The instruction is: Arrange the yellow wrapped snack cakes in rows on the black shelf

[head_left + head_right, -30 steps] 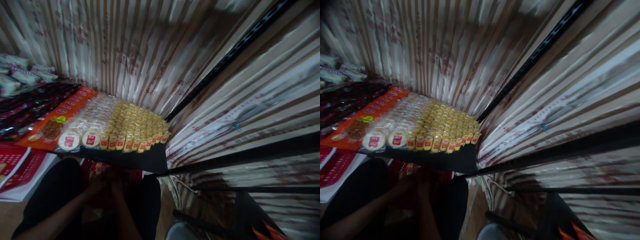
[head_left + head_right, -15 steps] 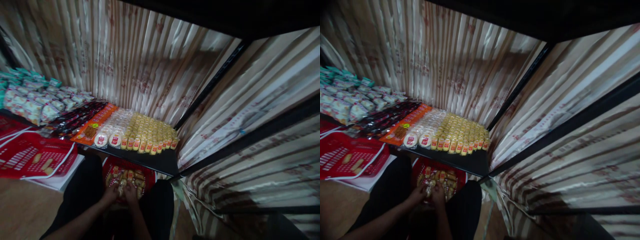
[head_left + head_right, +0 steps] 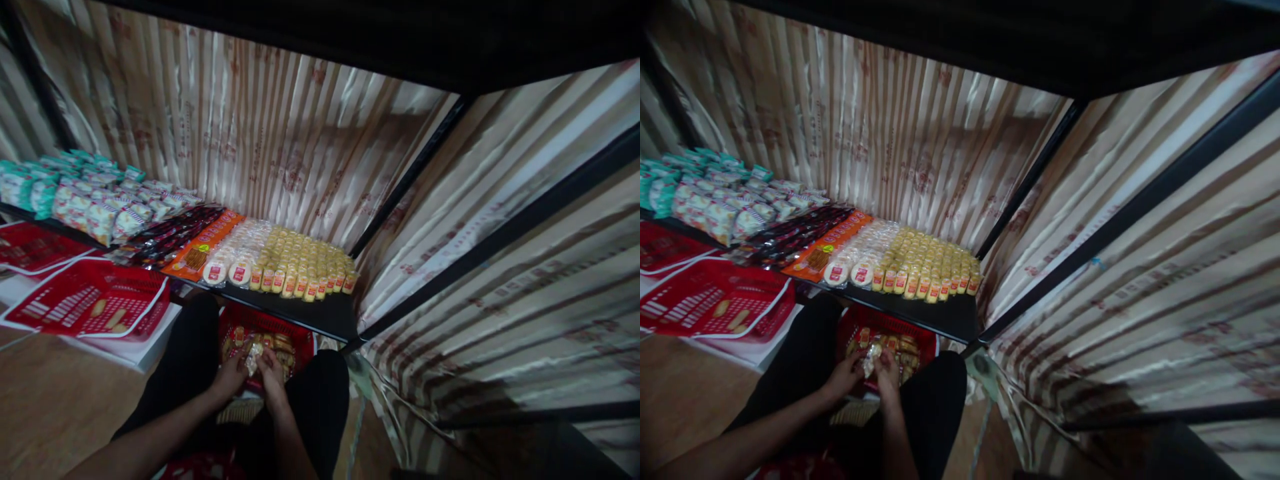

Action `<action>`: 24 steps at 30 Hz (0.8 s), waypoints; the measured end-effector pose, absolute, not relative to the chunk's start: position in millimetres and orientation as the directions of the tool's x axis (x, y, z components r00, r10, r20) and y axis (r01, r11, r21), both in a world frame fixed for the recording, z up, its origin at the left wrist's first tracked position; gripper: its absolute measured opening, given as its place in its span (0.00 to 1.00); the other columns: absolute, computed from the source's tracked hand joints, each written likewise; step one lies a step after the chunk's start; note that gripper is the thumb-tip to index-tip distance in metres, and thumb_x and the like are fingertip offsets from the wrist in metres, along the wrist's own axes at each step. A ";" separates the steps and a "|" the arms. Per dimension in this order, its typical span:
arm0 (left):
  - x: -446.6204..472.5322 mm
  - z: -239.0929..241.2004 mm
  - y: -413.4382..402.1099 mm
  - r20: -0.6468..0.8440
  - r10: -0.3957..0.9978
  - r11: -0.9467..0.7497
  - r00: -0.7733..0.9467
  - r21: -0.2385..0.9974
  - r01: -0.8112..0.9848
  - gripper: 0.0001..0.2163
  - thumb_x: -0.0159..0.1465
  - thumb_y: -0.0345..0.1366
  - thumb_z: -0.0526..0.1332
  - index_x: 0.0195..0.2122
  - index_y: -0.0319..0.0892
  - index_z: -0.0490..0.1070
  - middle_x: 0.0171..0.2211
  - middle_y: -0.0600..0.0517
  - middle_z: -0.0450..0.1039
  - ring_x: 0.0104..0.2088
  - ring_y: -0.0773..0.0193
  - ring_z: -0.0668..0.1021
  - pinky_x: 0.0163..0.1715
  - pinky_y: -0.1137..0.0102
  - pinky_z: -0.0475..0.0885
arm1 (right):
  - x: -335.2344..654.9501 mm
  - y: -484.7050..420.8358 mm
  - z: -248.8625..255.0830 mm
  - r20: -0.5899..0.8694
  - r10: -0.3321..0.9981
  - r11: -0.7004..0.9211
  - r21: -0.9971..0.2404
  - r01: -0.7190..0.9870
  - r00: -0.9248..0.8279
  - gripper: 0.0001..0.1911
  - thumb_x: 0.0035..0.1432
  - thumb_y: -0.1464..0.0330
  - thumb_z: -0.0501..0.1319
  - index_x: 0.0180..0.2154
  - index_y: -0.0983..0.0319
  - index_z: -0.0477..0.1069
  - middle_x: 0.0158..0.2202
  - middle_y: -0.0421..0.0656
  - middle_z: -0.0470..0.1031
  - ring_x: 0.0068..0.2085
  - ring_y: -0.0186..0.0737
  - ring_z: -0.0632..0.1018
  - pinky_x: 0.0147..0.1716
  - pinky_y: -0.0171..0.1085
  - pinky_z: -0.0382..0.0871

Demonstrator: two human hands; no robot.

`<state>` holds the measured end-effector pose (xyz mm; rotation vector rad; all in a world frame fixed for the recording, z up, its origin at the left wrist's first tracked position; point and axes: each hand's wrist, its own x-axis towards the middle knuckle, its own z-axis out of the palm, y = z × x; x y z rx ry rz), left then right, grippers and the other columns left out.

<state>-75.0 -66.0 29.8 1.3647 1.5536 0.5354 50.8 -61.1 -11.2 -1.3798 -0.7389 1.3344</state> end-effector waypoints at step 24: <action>-20.4 149.1 41.6 -0.245 0.957 0.273 0.153 0.942 -0.197 0.19 0.54 0.30 0.64 0.47 0.33 0.65 0.21 0.59 0.65 0.19 0.74 0.67 0.21 0.78 0.61 | 103.4 -4.6 122.2 -0.136 0.957 -0.078 -0.971 -0.226 0.256 0.33 0.50 0.53 0.61 0.55 0.61 0.64 0.45 0.46 0.76 0.39 0.38 0.77 0.39 0.38 0.72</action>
